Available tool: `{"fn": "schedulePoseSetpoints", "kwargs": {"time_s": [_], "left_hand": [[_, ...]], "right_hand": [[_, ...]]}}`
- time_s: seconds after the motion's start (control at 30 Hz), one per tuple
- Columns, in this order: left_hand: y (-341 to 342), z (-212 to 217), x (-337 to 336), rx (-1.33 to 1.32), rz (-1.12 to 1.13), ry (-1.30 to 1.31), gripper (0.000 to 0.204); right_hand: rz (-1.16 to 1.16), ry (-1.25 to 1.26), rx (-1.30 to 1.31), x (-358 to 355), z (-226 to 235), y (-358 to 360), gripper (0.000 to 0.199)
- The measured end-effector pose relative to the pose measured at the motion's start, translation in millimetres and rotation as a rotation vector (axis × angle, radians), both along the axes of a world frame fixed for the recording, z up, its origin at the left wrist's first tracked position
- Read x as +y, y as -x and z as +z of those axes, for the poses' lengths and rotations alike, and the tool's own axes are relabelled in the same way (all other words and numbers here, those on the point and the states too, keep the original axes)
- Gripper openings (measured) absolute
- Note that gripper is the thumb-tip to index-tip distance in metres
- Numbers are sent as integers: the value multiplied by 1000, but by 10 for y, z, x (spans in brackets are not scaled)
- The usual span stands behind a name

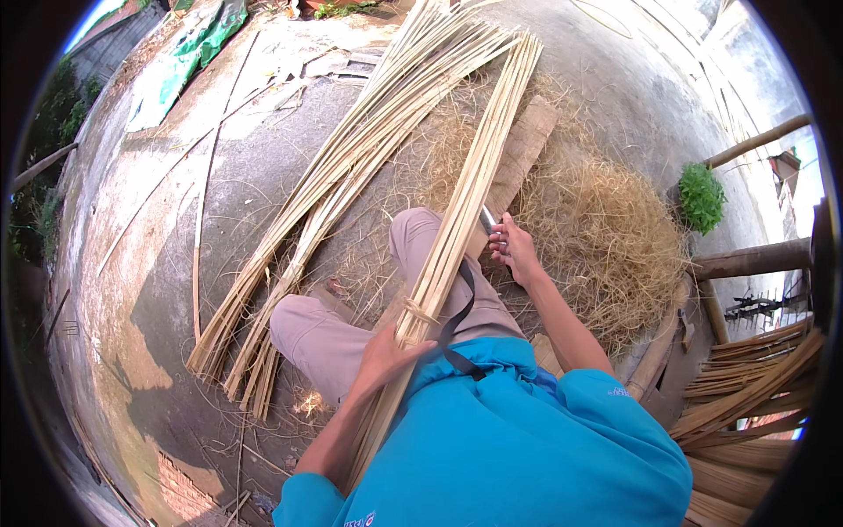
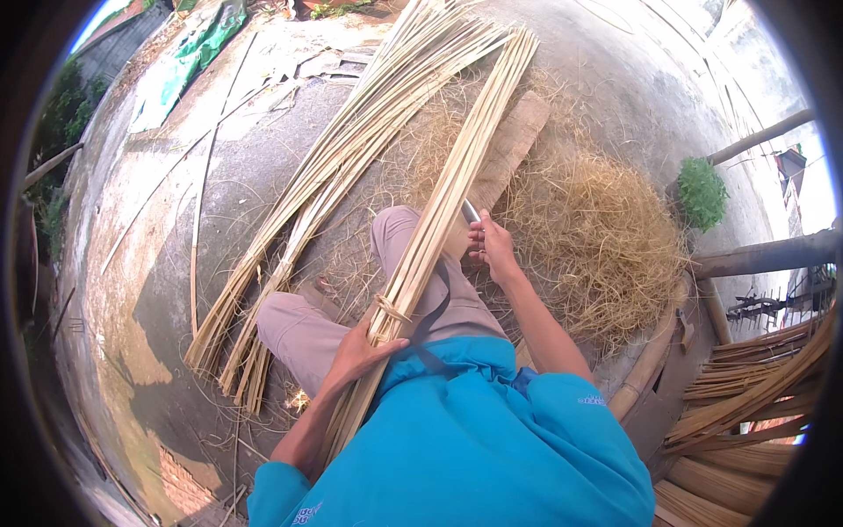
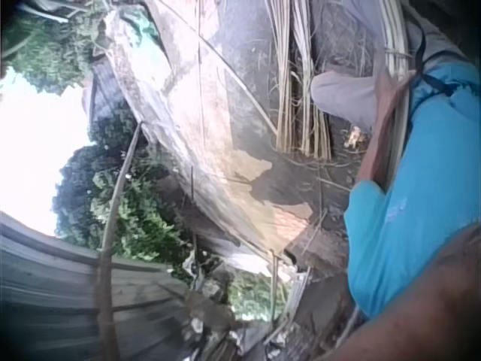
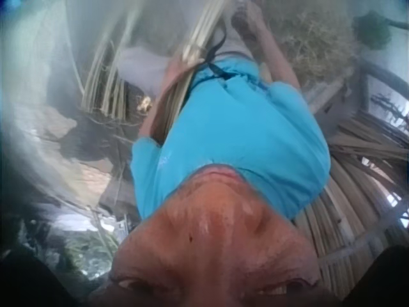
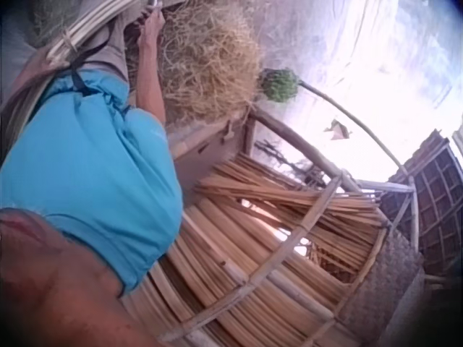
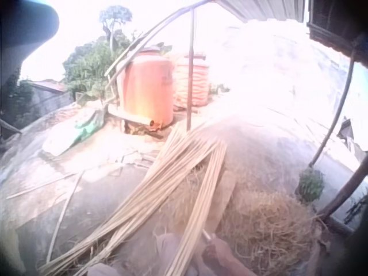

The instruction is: The person gathers and aligns thin bamboo strips on the ground, ties them into a bundle using a strip, and then carries the bundle across the rooftop to another location.

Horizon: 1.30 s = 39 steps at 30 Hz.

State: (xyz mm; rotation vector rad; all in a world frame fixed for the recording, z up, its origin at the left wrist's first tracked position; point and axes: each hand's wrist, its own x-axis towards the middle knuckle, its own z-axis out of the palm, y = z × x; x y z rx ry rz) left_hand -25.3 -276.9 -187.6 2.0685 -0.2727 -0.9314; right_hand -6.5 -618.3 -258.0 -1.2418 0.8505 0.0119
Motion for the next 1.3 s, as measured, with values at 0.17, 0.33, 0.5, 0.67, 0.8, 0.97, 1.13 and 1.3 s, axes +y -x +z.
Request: {"fn": "schedulePoseSetpoints", "kwargs": {"time_s": [0.17, 0.33, 0.5, 0.67, 0.8, 0.97, 1.13, 1.3], "left_hand": [[-111, 604, 398, 41, 20, -149, 72], [406, 1125, 1051, 142, 49, -196, 74], [863, 1289, 1448, 136, 20, -408, 85], [1188, 887, 2080, 265, 64, -448, 89], [1560, 443, 2584, 286, 169, -535, 90], [1373, 462, 3189, 280, -284, -959, 72], [32, 1099, 1333, -365, 408, -407, 30], [-321, 150, -67, -513, 369, 14, 29]], "right_hand": [[-211, -366, -140, -111, -266, -717, 93], [-228, -726, -375, 56, -451, -1229, 99], [-224, -958, -469, 444, -418, -1356, 69], [-57, -871, -432, 883, -276, -953, 42], [-25, -738, -401, 1224, 39, -700, 36], [-23, -683, -425, 1460, 200, -453, 38], [27, -695, -387, 1670, 313, -200, 45], [89, -786, -390, 1889, 147, -102, 47]]}}
